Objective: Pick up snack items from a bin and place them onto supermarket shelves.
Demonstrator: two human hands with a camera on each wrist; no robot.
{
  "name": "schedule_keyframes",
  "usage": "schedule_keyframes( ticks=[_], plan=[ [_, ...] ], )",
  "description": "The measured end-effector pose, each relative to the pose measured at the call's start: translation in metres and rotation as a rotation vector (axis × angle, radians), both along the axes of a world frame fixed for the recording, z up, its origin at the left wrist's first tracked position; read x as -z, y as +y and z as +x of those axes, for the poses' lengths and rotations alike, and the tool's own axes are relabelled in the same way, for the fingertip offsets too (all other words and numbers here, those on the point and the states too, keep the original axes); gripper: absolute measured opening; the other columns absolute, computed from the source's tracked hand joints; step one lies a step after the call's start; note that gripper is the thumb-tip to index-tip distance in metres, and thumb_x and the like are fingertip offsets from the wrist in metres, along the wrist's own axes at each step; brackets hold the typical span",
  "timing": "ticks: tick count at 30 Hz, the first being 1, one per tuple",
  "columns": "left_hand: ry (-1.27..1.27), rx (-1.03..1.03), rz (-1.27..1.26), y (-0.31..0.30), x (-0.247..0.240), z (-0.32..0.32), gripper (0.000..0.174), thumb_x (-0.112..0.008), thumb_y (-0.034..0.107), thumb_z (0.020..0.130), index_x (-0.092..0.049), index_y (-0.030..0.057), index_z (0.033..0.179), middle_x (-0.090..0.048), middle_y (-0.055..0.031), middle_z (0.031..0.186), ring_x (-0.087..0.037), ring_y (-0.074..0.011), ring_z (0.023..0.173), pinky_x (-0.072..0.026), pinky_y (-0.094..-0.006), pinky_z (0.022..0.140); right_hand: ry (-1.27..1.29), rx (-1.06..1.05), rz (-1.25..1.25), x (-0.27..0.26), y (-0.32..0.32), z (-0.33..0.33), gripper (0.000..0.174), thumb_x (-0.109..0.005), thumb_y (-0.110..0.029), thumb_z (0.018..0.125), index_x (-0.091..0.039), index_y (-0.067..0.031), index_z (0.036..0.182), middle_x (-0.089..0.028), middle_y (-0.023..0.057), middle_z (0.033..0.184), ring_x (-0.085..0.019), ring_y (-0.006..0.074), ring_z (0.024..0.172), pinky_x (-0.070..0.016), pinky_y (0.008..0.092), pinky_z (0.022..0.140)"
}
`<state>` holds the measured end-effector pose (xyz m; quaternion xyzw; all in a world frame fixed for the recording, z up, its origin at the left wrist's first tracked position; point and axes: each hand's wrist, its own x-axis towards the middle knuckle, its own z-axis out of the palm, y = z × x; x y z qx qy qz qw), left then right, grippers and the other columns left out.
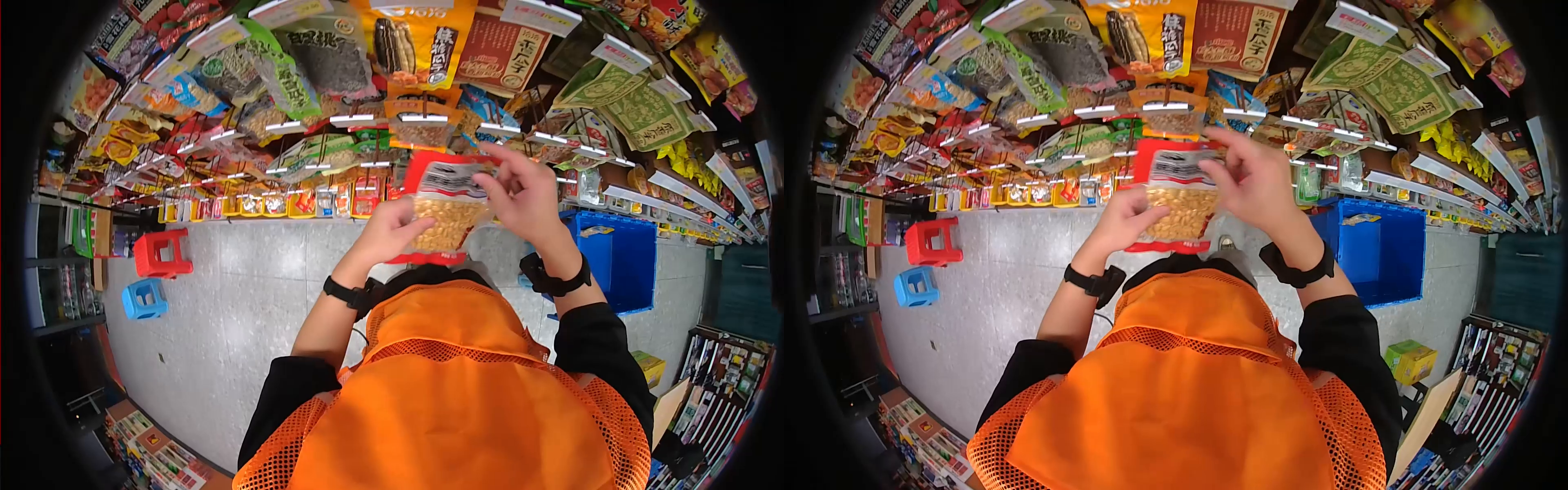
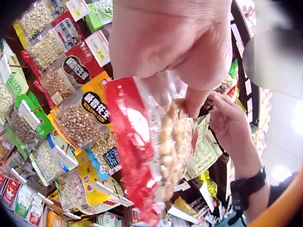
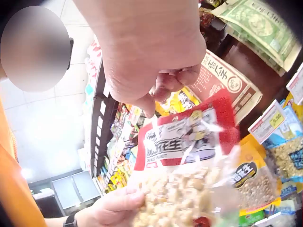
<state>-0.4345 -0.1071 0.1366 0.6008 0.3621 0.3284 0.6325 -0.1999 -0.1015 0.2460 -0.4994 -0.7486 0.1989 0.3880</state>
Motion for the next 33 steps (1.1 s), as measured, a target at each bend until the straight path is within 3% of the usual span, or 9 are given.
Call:
schedule_keyframes(
  ticks=[5,7,12,14,17,19,21,26,33],
  plan=[
    [0.342,-0.017,-0.139,0.017,0.003,-0.036,0.017,-0.076,0.018,0.091,-0.073,0.0008,0.09,-0.066,0.0015,0.084,-0.054,-0.0028,0.07,-0.0421,-0.0228,0.062,0.146,0.254,0.081,0.022,0.014,0.039,0.026,-0.082,-0.015,0.084,-0.067,-0.0055,0.103,-0.045,-0.0063,0.057,-0.039,0.0015,0.051,-0.0283,0.0223,0.046],
    [0.173,-0.096,-0.062,0.017,0.028,-0.034,0.017,-0.075,0.016,0.092,-0.071,0.0002,0.097,-0.066,0.0026,0.082,-0.054,-0.0029,0.069,-0.0433,-0.0229,0.061,0.251,0.11,-0.207,0.042,0.008,0.052,0.024,-0.082,-0.015,0.084,-0.066,-0.0044,0.098,-0.047,-0.0073,0.06,-0.04,0.0008,0.054,-0.029,0.0219,0.047],
    [-0.312,-0.094,-0.169,0.013,0.007,-0.009,0.023,-0.071,0.013,0.095,-0.069,0.0007,0.114,-0.07,0.0007,0.091,-0.063,-0.0067,0.081,-0.0508,-0.0256,0.068,0.108,-0.255,-0.488,0.057,-0.007,0.04,0.028,-0.082,-0.014,0.084,-0.066,-0.0001,0.102,-0.066,0.0002,0.082,-0.061,0.0065,0.073,-0.049,0.024,0.063],
    [-0.194,-0.073,-0.124,0.011,0.008,-0.004,0.022,-0.07,0.012,0.095,-0.068,0.0014,0.115,-0.069,0.0014,0.091,-0.061,-0.0055,0.08,-0.0496,-0.0249,0.068,0.376,-0.283,-0.814,0.064,-0.01,0.022,0.035,-0.081,-0.01,0.084,-0.065,0.0021,0.114,-0.071,0.0039,0.098,-0.067,0.0115,0.088,-0.0546,0.0278,0.077],
    [-0.171,-0.109,-0.076,0.008,0.003,0.001,0.021,-0.071,0.012,0.094,-0.068,0.0024,0.113,-0.065,0.004,0.085,-0.056,-0.003,0.073,-0.0445,-0.0238,0.062,0.59,-0.238,-0.752,0.07,-0.008,-0.004,0.04,-0.077,-0.005,0.086,-0.063,0.0041,0.123,-0.071,0.0056,0.108,-0.067,0.0121,0.095,-0.055,0.0292,0.082],
    [-0.269,-0.183,-0.04,0.013,0.004,-0.006,0.021,-0.073,0.013,0.092,-0.068,0.0027,0.109,-0.062,0.0058,0.078,-0.051,-0.0017,0.067,-0.0406,-0.0234,0.056,0.52,-0.225,-0.763,0.069,0.004,-0.013,0.037,-0.076,-0.003,0.087,-0.064,0.0049,0.121,-0.071,0.0062,0.109,-0.066,0.0123,0.094,-0.0552,0.0294,0.082],
    [0.005,-0.241,0.095,0.012,0.012,-0.015,0.019,-0.075,0.013,0.09,-0.07,0.0034,0.105,-0.06,0.0066,0.073,-0.048,-0.001,0.063,-0.0386,-0.0238,0.053,0.431,-0.221,-0.708,0.081,-0.001,-0.019,0.033,-0.075,-0.003,0.088,-0.065,0.006,0.119,-0.07,0.0075,0.111,-0.066,0.0124,0.094,-0.0558,0.0298,0.082],
    [-0.131,-0.218,-0.108,0.006,0.005,-0.039,0.016,-0.076,0.013,0.089,-0.072,0.0031,0.101,-0.065,0.0048,0.075,-0.054,-0.0019,0.063,-0.0428,-0.0228,0.054,0.248,-0.277,-0.781,0.073,0.015,-0.036,0.029,-0.077,-0.014,0.089,-0.069,0.0037,0.111,-0.073,0.0054,0.09,-0.066,0.0101,0.077,-0.0546,0.0283,0.066],
    [-0.203,-0.334,-0.307,-0.018,0.01,-0.025,0.022,-0.07,0.005,0.092,-0.067,-0.0031,0.113,-0.074,-0.0064,0.103,-0.069,-0.0096,0.088,-0.0559,-0.0262,0.076,0.175,-0.438,-0.681,0.099,0.028,-0.017,0.037,-0.08,-0.033,0.086,-0.073,0.0039,0.089,-0.067,0.0081,0.067,-0.058,0.0119,0.059,-0.0462,0.0316,0.053]
  ],
)
